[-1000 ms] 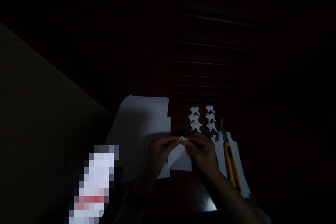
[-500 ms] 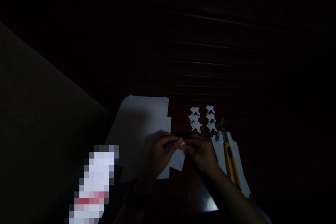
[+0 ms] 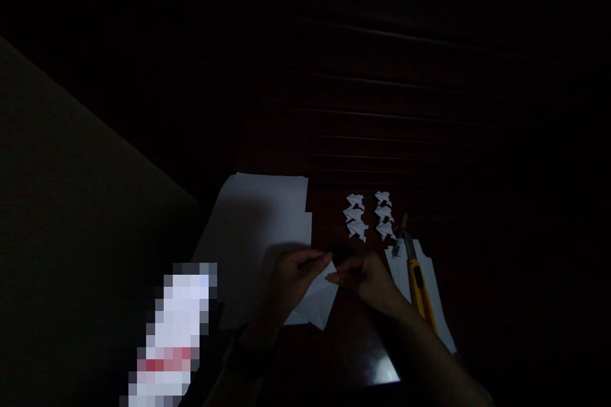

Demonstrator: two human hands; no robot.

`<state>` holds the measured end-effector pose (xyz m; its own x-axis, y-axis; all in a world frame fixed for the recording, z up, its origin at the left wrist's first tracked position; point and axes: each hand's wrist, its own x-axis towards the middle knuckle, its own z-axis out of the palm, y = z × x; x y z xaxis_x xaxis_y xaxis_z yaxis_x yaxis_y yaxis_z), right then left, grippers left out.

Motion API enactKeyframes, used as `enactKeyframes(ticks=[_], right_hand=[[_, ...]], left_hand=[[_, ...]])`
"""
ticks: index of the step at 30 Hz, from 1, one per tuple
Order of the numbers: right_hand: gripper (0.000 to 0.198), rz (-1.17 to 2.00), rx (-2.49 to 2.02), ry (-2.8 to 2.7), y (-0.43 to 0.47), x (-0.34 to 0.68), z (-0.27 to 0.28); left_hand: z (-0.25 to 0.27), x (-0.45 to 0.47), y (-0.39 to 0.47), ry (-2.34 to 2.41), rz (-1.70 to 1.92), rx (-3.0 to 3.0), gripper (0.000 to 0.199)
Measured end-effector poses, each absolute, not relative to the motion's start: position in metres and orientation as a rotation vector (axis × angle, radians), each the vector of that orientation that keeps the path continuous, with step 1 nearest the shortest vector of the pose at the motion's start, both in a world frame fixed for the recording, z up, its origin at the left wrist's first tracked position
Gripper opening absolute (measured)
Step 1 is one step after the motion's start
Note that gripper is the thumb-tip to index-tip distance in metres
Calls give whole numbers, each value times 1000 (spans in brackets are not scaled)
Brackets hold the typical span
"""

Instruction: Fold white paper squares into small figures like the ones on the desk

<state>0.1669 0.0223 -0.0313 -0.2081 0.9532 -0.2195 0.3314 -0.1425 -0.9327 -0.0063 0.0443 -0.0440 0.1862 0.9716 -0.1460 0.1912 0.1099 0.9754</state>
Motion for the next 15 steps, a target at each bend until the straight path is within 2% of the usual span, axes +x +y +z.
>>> enactKeyframes(ticks=[15], right_hand=[[21,1477,-1327,-1626,17,165,-24]], left_hand=[[-35,-9,36,1281,879,1089,15]])
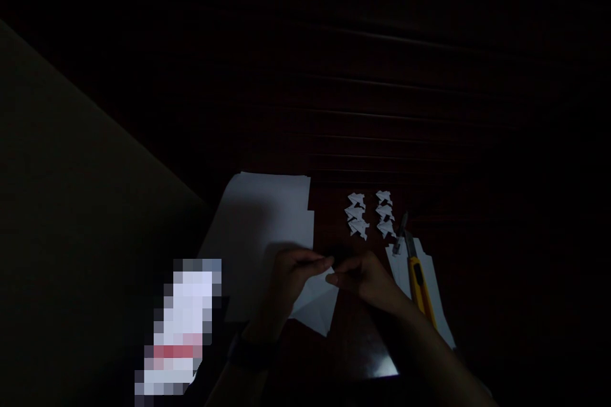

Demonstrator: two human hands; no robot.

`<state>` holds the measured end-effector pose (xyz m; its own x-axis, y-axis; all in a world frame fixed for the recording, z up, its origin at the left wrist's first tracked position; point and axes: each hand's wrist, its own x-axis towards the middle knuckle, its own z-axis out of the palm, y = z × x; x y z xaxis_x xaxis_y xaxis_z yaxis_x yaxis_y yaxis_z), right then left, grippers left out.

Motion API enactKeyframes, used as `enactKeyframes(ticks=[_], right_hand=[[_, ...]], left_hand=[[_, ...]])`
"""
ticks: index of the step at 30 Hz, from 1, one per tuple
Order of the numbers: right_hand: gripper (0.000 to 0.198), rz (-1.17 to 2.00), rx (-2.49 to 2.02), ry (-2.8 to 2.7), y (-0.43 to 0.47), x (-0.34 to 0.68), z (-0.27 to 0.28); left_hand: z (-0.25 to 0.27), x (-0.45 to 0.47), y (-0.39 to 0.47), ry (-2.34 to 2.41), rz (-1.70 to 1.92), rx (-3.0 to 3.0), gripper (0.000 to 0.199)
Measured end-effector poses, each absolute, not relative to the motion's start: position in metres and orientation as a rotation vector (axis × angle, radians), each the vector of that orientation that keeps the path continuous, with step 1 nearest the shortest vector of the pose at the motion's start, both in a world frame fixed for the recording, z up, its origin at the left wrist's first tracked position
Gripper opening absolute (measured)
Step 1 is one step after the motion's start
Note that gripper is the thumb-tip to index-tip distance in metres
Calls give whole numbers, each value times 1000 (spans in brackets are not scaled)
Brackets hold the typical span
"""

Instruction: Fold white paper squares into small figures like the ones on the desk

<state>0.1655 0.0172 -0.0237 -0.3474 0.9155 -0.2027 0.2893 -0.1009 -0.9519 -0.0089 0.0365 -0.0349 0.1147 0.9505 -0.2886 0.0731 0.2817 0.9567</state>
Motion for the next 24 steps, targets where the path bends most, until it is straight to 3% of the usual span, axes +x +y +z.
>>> enactKeyframes(ticks=[9,17,24], right_hand=[[24,1584,-1320,-1704,12,174,-25],[27,1437,-1358,-1734,-1,182,4],[26,1331,-1350,-1785,-22,179,25]], left_hand=[[-26,-10,26,1195,811,1251,17],[-14,-13,14,1055,686,1458,27],[1,-7,-11,1136,789,1586,34]])
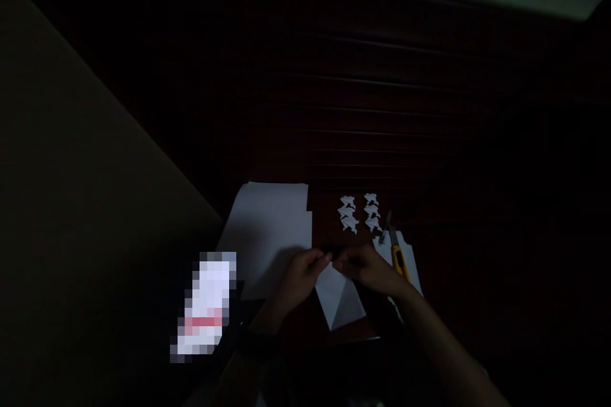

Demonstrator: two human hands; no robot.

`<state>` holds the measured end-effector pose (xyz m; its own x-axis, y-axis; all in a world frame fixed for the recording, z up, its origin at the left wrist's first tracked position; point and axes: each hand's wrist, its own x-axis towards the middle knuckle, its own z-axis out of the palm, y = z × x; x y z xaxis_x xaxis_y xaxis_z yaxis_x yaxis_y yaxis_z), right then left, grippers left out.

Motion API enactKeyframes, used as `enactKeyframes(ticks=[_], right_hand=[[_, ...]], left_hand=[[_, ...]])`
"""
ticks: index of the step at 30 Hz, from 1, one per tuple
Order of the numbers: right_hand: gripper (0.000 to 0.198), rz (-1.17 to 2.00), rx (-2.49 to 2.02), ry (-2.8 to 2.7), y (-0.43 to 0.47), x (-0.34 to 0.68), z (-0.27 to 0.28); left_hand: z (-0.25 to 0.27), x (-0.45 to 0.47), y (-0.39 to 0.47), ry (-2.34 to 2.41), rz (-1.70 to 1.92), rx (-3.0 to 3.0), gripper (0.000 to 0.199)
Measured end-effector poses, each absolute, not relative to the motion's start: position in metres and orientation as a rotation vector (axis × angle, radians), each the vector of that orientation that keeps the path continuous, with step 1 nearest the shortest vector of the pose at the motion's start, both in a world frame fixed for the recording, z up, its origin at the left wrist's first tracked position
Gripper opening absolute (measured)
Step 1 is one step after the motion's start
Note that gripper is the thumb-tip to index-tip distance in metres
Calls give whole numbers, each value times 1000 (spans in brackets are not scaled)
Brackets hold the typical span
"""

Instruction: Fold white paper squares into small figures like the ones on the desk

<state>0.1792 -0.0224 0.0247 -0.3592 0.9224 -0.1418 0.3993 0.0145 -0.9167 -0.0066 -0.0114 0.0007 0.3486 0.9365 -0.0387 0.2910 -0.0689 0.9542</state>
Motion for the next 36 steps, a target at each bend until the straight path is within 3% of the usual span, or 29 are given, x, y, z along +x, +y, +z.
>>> enactKeyframes(ticks=[12,20,30,36], right_hand=[[24,1610,-1346,-1074,-36,171,16],[27,1713,-1326,-1029,-46,166,28],[36,1583,-1275,-1135,-76,158,27],[41,1344,-1344,-1253,-91,158,35]], left_hand=[[17,-1,-33,1085,701,1268,45],[25,-5,-45,1085,788,1244,42],[28,-7,-68,1147,787,1285,46],[48,-7,-85,1079,807,1330,44]])
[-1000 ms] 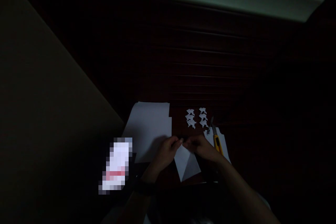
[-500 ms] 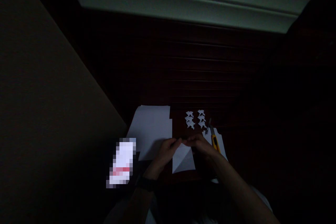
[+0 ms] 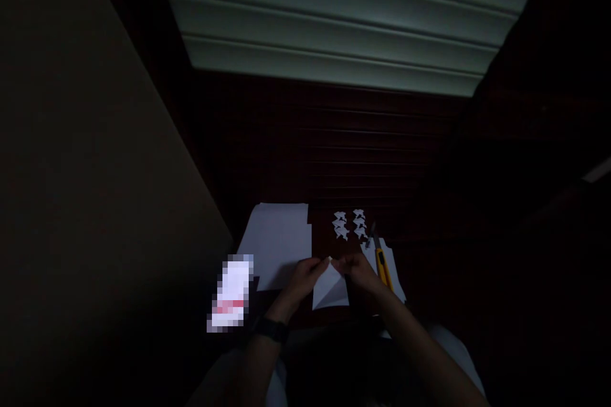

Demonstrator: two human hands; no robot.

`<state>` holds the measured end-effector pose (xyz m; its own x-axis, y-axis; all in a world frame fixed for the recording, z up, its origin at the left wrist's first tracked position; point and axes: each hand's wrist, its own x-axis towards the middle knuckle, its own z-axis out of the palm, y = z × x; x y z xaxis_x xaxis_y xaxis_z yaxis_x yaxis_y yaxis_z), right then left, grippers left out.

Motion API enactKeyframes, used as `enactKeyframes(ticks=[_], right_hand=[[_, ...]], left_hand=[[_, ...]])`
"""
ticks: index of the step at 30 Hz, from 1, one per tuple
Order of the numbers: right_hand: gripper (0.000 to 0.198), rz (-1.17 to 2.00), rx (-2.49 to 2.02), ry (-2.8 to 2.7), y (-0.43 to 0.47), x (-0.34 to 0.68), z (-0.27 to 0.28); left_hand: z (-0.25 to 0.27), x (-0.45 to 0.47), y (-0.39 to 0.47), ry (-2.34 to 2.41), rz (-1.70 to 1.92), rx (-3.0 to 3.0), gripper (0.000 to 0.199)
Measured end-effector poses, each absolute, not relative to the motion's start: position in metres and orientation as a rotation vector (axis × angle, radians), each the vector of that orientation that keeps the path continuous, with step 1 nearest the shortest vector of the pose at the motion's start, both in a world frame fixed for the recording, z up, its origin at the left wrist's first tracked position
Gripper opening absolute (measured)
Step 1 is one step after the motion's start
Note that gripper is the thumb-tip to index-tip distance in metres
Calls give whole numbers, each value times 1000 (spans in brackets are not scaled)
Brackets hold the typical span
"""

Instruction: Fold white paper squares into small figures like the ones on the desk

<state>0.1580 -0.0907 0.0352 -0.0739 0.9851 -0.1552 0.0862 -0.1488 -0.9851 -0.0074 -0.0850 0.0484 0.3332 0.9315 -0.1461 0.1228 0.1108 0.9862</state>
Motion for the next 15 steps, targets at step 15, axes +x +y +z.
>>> enactKeyframes(ticks=[15], right_hand=[[29,899,-1416,-1657,-130,179,80]], left_hand=[[86,3,-102,1130,716,1540,39]])
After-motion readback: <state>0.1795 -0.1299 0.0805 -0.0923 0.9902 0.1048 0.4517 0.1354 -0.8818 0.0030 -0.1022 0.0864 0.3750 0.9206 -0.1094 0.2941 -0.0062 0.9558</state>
